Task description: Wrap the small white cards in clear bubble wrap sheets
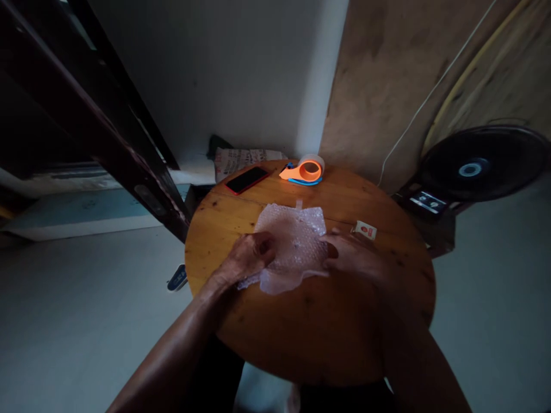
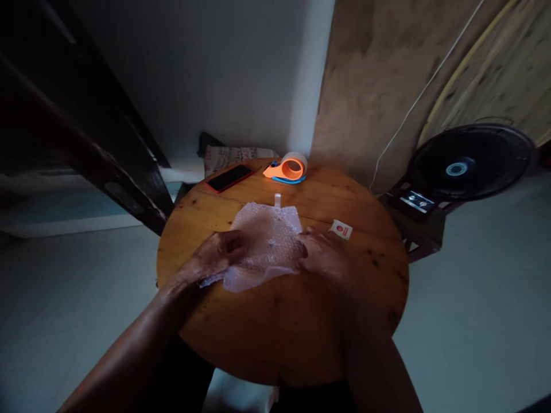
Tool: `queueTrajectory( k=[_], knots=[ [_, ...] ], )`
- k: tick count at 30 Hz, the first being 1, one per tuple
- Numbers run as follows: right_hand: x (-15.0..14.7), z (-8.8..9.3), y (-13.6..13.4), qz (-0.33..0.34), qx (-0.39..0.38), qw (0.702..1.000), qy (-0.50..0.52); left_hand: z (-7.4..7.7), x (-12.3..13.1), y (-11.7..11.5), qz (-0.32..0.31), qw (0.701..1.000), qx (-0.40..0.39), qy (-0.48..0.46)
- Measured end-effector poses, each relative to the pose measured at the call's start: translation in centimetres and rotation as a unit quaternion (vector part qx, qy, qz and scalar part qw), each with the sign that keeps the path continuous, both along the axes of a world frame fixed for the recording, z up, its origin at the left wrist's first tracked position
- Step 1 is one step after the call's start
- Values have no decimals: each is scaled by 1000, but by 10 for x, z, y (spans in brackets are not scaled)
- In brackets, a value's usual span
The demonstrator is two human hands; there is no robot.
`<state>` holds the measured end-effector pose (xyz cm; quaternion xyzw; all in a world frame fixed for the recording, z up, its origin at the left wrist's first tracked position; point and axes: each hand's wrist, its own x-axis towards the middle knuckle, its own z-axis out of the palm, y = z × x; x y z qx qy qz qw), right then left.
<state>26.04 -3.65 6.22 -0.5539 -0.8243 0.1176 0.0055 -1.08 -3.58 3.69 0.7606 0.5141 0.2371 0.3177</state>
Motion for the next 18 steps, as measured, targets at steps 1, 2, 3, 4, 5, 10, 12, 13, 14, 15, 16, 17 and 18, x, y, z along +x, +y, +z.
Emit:
queueTrajectory(
  k=[1,2,3,4,5,10,12,13,14,15,16,17,18],
  knots=[
    [1,0,0,-3,-5,1000,0,1,2,-1,-3,999,18,36],
    [1,0,1,-8,-6,1000,-1,2,4,-3,-11,996,38,75],
    [2,0,1,-11,-6,1000,-1,6,6,-5,-22,991,56,116],
    [2,0,2,-13,-4,1000,0,11,8,-7,-39,984,73,157],
    [2,-1,2,-13,-3,1000,-1,17,11,-9,-61,974,82,200],
    [-3,-4,5,-37,-2,999,-24,35,29,-19,-93,944,137,286],
    [-6,-5,4,-42,-2,999,-31,26,38,-20,-109,948,171,247],
    [-8,-5,1,-40,-3,999,-33,18,41,-21,-126,949,168,235],
    [-9,-6,-2,-37,-3,999,-34,8,44,-22,-147,950,154,230],
    [-11,-6,-7,-39,2,999,-35,-2,46,-23,-168,949,143,226],
    [-13,-6,-13,-47,12,998,-36,-12,48,-24,-172,949,154,215],
    [-15,-6,-20,-53,26,998,-38,-20,48,-25,-170,949,166,205],
    [-19,-5,-28,-65,46,996,-42,-26,49,-26,-166,951,173,196]
  ],
)
